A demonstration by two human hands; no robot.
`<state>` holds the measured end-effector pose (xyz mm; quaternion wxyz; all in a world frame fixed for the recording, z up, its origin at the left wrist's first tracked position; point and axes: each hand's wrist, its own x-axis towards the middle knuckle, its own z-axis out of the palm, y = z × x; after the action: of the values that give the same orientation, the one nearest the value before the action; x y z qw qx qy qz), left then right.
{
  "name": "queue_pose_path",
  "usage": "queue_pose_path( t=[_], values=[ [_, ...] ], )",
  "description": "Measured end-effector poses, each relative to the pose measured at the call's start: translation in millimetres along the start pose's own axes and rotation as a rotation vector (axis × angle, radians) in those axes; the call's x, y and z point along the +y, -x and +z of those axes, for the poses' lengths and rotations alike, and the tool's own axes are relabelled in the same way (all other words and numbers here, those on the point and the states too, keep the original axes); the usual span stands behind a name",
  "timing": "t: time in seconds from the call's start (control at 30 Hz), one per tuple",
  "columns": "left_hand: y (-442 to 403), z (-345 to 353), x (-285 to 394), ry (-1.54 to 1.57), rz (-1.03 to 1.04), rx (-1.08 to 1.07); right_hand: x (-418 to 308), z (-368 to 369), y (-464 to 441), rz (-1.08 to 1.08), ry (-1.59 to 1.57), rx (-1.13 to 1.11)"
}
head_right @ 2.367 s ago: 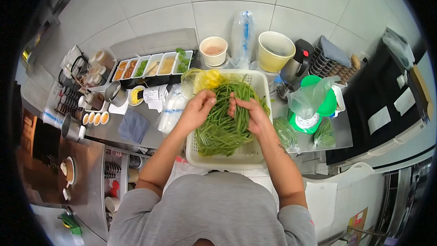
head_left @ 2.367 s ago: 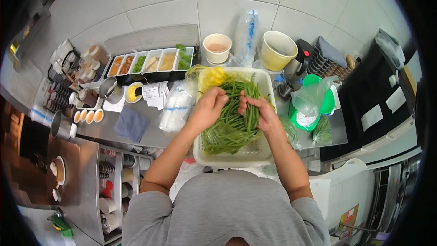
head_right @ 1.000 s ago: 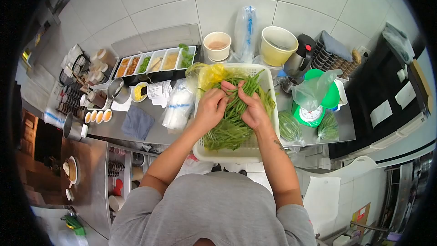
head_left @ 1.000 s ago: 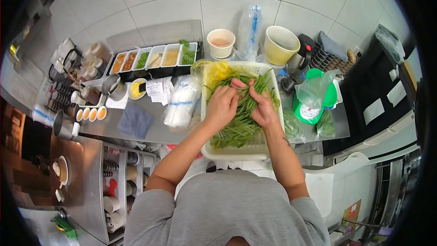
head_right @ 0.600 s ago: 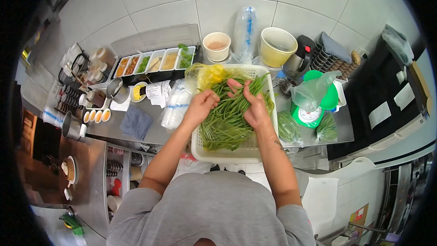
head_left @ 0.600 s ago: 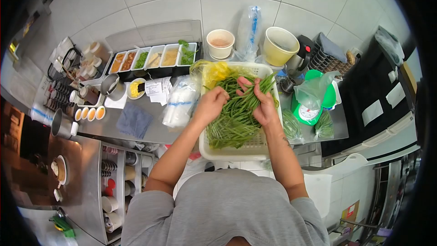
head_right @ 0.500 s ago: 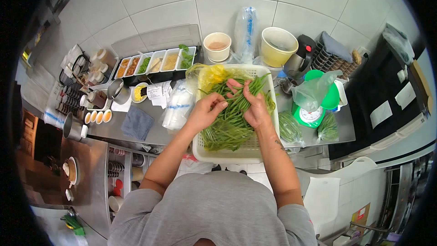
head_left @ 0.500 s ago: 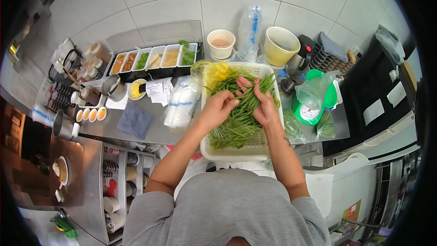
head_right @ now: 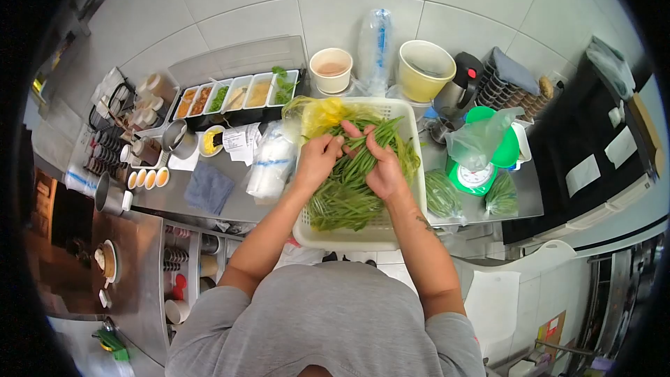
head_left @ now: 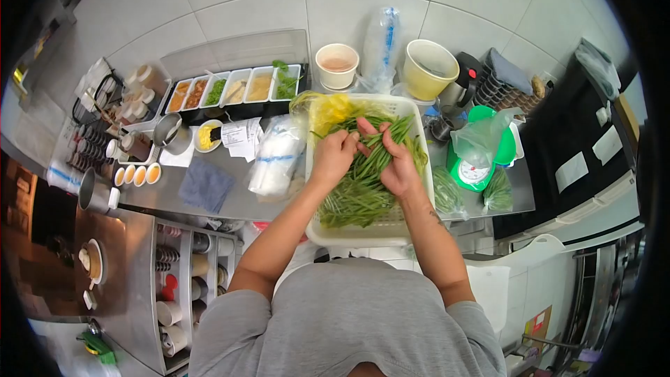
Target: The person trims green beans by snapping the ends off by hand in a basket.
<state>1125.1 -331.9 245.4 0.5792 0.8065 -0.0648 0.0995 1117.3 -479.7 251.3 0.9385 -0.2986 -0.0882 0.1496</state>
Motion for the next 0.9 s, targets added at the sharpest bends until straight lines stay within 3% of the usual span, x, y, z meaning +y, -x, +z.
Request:
queue_pose_path(
  t=[0.1,0.23,0.33,0.47,0.63,0.73,0.8,0.9],
  values=[
    [12.4,-2.4,-0.4,0.081,0.140,-0.137,1.1,-6.0,-5.3,-0.039,-0.032,-0.003],
    [6.7,11.9,0.2,0.417,-0.098,-0.139,4.9,-1.0,-2.5,-0.021,0.001,-0.014],
    [7.1,15.2,3.2,0.475,-0.151,-0.092,4.3,1.3,-2.2,-0.013,0.032,-0.021],
    [12.2,15.7,12.1,0.144,-0.008,-0.032,4.0,2.2,-1.3,-0.016,0.059,-0.041],
    [12.9,29.9,-1.0,-0.324,0.207,0.118,6.1,5.8,1.7,-0.098,0.376,-0.039],
    [7.2,17.0,-14.0,-0.379,-0.031,0.011,8.0,5.7,4.2,-0.094,0.424,-0.067],
    [1.5,-0.4,-10.1,-0.329,0.033,-0.061,6.7,16.4,8.3,-0.024,0.368,0.053],
    [-11.0,-24.3,7.2,-0.341,0.226,-0.020,4.9,9.5,3.6,-0.043,0.659,0.068]
  ],
)
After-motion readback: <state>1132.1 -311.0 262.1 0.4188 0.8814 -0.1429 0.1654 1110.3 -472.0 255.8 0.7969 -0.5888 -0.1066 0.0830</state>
